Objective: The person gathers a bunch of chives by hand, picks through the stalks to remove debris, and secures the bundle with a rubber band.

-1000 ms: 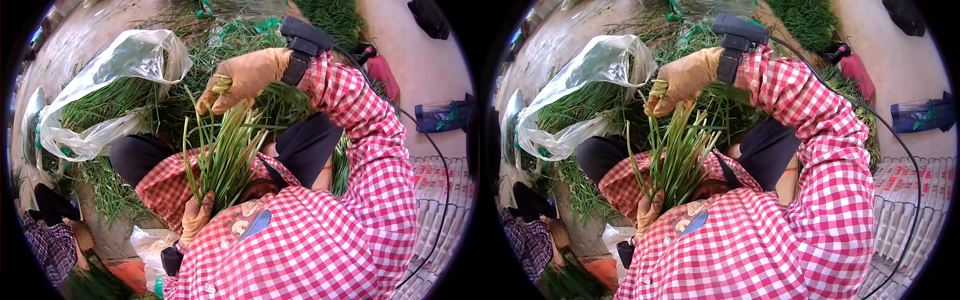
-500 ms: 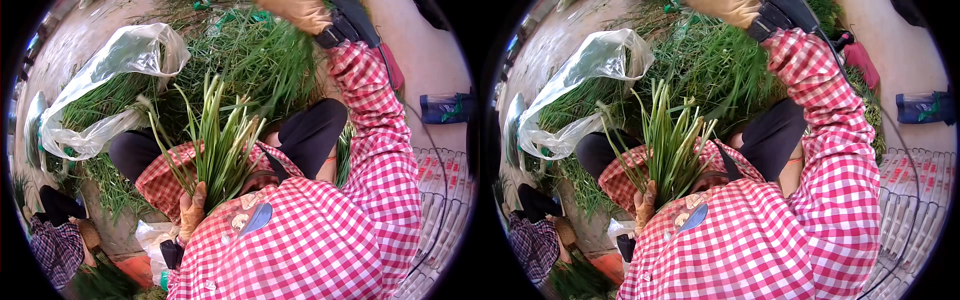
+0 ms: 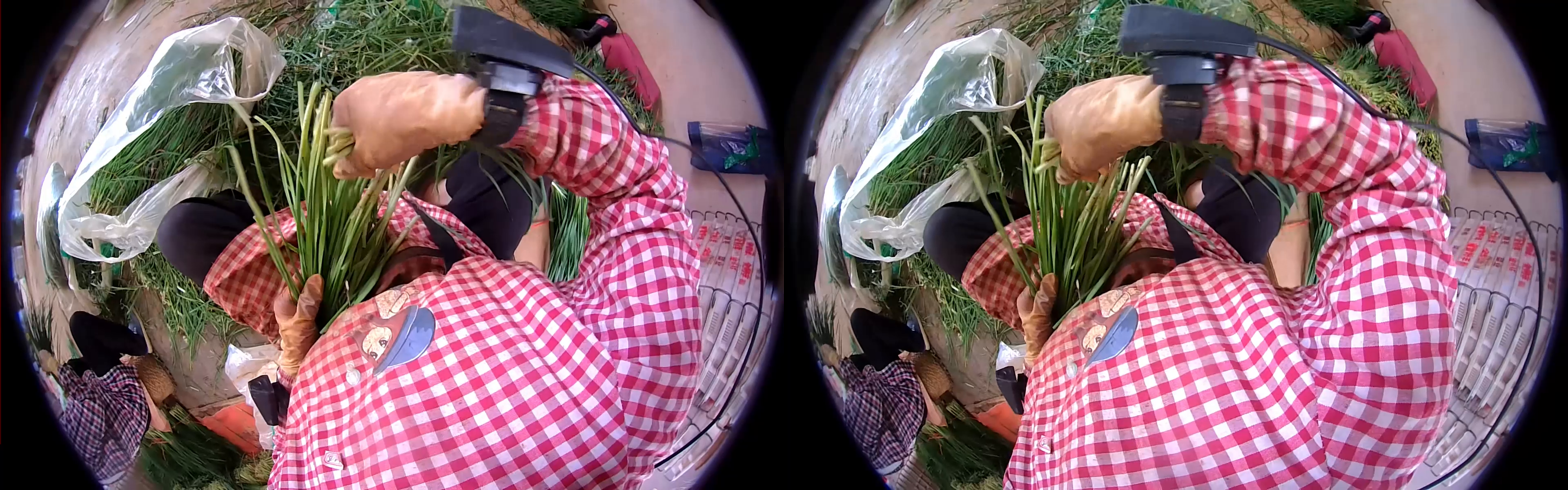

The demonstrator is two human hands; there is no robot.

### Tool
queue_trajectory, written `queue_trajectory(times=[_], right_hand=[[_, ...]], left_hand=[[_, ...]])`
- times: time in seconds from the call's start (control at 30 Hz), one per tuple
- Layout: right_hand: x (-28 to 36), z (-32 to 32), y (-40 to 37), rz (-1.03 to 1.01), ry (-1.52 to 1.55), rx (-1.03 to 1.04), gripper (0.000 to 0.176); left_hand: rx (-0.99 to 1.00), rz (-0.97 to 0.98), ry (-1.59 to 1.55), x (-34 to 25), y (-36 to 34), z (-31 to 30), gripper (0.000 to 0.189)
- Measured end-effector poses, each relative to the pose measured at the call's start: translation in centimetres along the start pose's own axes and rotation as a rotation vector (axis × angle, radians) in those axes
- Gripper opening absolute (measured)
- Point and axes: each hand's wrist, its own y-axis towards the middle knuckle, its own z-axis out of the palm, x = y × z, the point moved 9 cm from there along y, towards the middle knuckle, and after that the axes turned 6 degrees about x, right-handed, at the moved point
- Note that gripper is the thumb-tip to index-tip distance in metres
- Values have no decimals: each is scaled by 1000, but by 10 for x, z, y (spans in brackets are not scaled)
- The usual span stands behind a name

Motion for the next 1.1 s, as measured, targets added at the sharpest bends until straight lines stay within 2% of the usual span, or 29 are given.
queue_trajectory(times=[0.13,0.2,0.23,0.27,0.3,0.37,0.4,0.47,0.53,0.57,0.6,0.63,0.7,0.8,0.87,0.9,0.97,1.0,1.07,1.1], right_hand=[[-11,-48,-20,-128,224,-259,24],[-29,-90,-41,-139,236,-561,27],[-40,-109,-37,-84,204,-448,34],[-64,-135,-41,-75,295,-628,30],[-54,-154,-75,86,-40,-845,29],[-54,-158,-101,325,-166,-852,28],[-50,-156,-103,315,-378,-911,31],[-77,-127,-89,597,-350,-706,28],[-57,-71,-75,351,-251,-506,22],[-60,-43,-65,234,-217,-483,24],[-48,-14,-57,109,-172,-360,24],[-55,19,-49,177,104,-212,23],[-43,63,-27,54,318,-27,19],[-40,85,0,-4,599,-85,20],[-31,97,12,-99,916,-131,25],[-28,101,14,-144,1077,-151,29],[-30,102,14,-140,1087,-184,28],[-29,99,16,-151,1083,-201,28],[-31,98,15,-98,1019,-121,33],[-32,94,10,-77,950,-63,35]], left_hand=[[-29,-27,4,0,2,-4,31],[-1,-57,-3,-3,1,-1,31],[1,-15,-6,-2,0,-4,29],[-32,-26,-45,2,1,-7,29],[-67,-44,-84,7,0,-11,30],[-73,-91,-133,12,1,-14,32],[-46,-81,-159,8,2,-11,33],[-28,-98,-143,-8,0,0,34],[-47,-111,-173,-8,2,2,34],[-36,-120,-196,-6,2,3,34],[-24,-123,-216,-4,1,2,34],[-40,-125,-224,-2,1,0,32],[-69,-102,-199,-4,-1,-3,31],[-98,-26,-121,-9,-4,-9,30],[-146,51,-86,-13,-8,-12,30],[-132,22,-87,-12,-9,-11,30],[-98,-32,-89,-13,-10,-7,30],[-86,37,-48,-16,-10,-8,30],[-38,81,-51,-10,-7,-10,30],[-51,28,-117,-15,-9,0,29]])
